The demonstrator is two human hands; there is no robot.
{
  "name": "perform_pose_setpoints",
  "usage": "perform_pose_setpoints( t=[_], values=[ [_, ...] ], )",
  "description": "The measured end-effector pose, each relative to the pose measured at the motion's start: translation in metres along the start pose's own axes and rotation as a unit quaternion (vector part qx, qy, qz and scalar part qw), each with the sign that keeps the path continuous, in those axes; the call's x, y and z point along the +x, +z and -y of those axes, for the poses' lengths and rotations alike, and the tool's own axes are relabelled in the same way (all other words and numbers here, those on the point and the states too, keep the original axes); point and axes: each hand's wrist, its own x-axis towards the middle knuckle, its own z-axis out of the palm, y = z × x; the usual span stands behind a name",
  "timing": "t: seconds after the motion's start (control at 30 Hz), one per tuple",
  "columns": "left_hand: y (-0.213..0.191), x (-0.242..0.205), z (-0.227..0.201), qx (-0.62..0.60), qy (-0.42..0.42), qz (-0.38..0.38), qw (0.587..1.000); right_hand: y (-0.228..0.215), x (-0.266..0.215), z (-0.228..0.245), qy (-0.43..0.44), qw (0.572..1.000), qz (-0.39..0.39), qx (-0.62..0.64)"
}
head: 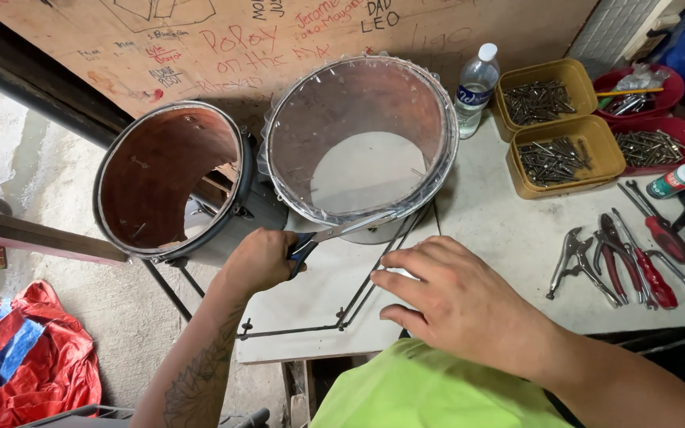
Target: The person places a metal hoop onto a drum shell and secures it using pliers. They then place a clear plastic drumhead onto the hoop and use the pliers to tighten the hoop around the drum shell, securing the drumhead in place.
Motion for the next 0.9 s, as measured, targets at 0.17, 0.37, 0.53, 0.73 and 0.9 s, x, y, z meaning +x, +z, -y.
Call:
perform_pose_setpoints(
  t=[0.17,0.37,0.53,0.73,0.9],
  values=[
    [-0.009,-0.001,-0.009,-0.009,-0.002,-0.011,1.0,0.046,-0.024,-0.07,0.107,0.987,-0.065,0.1],
    [0.002,-0.002,-0.002,-0.018,-0.011,-0.014,1.0,0.068,-0.042,-0.16,0.216,0.974,-0.054,-0.043],
    [0.002,0.0,-0.002,-0.023,-0.01,-0.017,1.0,0.107,-0.047,-0.222,0.121,0.982,-0.066,-0.127],
    [0.006,0.008,-0.009,-0.02,0.005,-0.025,0.999,0.134,-0.053,-0.24,0.087,0.989,-0.107,-0.051],
    [0.006,0.003,-0.011,-0.01,0.005,-0.027,1.0,0.138,-0.056,-0.24,0.091,0.987,-0.114,-0.061]
  ],
)
